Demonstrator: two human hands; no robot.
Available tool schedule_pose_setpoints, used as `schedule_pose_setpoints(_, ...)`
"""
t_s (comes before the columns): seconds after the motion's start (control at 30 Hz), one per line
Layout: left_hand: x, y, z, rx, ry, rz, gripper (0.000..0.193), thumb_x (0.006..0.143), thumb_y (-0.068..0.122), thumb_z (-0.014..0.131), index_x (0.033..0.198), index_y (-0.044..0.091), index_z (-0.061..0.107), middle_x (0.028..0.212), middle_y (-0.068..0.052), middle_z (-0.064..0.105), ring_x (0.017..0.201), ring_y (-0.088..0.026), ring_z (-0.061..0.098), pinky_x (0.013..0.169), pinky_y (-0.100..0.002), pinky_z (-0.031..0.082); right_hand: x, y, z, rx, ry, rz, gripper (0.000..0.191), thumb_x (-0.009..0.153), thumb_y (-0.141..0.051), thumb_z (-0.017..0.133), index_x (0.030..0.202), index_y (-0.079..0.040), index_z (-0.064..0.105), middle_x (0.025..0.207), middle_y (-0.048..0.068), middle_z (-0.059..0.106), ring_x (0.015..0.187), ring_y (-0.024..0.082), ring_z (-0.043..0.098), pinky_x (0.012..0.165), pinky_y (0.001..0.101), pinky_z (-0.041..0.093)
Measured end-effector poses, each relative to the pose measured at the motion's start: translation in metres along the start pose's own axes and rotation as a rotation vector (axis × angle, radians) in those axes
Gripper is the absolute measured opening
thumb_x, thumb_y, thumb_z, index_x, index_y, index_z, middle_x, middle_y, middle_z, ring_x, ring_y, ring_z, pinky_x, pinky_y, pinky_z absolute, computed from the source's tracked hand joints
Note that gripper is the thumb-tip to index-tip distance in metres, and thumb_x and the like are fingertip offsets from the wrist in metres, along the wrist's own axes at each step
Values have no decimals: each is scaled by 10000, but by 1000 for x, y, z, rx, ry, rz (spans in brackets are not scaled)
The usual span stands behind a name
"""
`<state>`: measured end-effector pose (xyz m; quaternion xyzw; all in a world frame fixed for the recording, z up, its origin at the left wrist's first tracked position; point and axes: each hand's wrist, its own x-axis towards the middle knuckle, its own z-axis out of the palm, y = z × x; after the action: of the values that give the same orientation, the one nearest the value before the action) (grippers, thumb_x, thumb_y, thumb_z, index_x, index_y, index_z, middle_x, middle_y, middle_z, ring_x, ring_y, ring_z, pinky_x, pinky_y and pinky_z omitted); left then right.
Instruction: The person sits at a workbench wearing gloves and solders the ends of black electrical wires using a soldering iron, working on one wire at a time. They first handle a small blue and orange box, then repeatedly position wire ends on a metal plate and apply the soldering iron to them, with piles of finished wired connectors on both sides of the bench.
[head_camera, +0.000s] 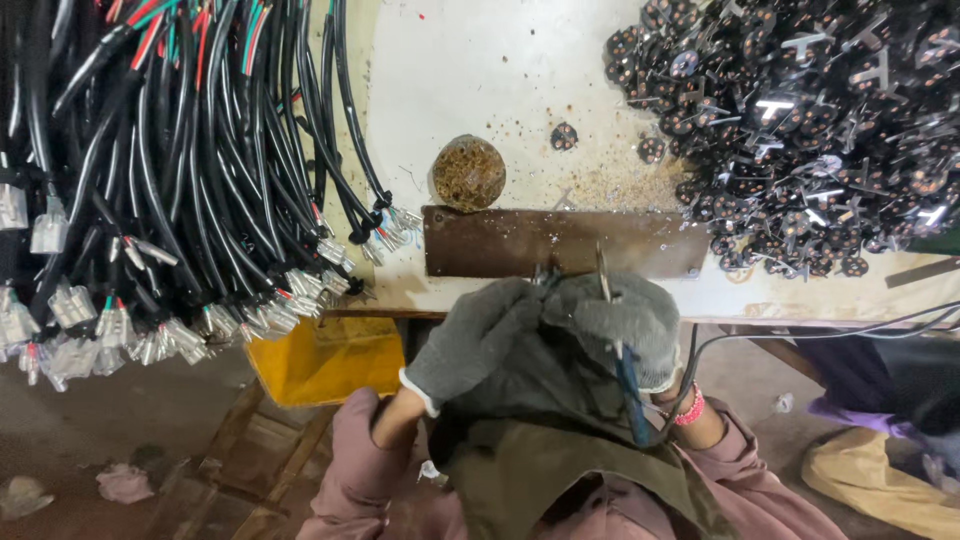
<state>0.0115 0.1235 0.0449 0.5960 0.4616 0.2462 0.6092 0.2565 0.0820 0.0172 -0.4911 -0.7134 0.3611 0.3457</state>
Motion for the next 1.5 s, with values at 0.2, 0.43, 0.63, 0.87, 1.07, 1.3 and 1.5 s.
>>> schedule_pose_setpoints(0.2, -8, 2, 2, 36, 110, -22, 125, 1008, 125, 639, 1105, 47, 635, 998, -145, 654, 948, -341, 676, 813, -376, 529, -2, -22, 2, -259, 112, 165, 502, 729, -105, 908, 1118, -36, 599, 996, 125, 678, 833, 242, 661, 726, 344, 527)
schedule_pose_setpoints(0.43, -13, -2, 23, -99, 218, -16, 135, 918, 83, 708, 1036, 22, 689, 974, -125, 704, 902, -275, 704, 824, -345, 549, 14, -36, 20, 217, 342, 518, 582, 719, -47, 900, 1192, -67, 561, 988, 47, 650, 830, 122, 632, 735, 285, 550)
schedule_pose_setpoints(0.63, -9, -6, 29, -238, 266, -49, 121, 894, 83, 741, 984, 2, 727, 880, -104, 699, 791, -191, 669, 741, -291, 538, 17, -35, 8, 129, 221, 331, 513, 789, -54, 909, 1168, -70, 564, 1046, 68, 682, 880, 140, 671, 747, 287, 544)
schedule_pose_setpoints(0.87, 0, 22, 6, 10, 394, -13, 115, 864, 68, 741, 975, 41, 727, 849, -95, 675, 701, -200, 647, 635, -310, 501, 22, -31, 9, -33, 201, 135, 514, 823, -57, 878, 1212, -57, 543, 1107, 103, 709, 919, 204, 704, 806, 311, 560)
schedule_pose_setpoints(1.07, 36, 31, -46, 590, 663, 116, 93, 961, 43, 725, 959, 70, 636, 891, -122, 609, 798, -314, 629, 690, -407, 504, 21, -26, 9, -19, 239, 210, 407, 907, 20, 815, 1206, -54, 551, 1136, 133, 764, 903, 210, 743, 763, 306, 581)
schedule_pose_setpoints(1.3, 10, 35, -35, 327, 594, -57, 30, 933, 96, 687, 925, 74, 669, 870, -96, 685, 760, -267, 681, 707, -356, 543, 19, -18, 14, -110, 232, 210, 301, 903, 22, 807, 1135, -58, 633, 1113, 121, 766, 971, 230, 765, 841, 335, 599)
schedule_pose_setpoints(1.5, 1, 2, -2, -45, 65, -78, 110, 916, 140, 693, 976, 49, 690, 945, -127, 694, 875, -292, 705, 776, -357, 549, 15, -2, 10, -124, 93, -5, 366, 804, -146, 835, 1121, -66, 671, 1108, 123, 747, 952, 303, 741, 838, 383, 585)
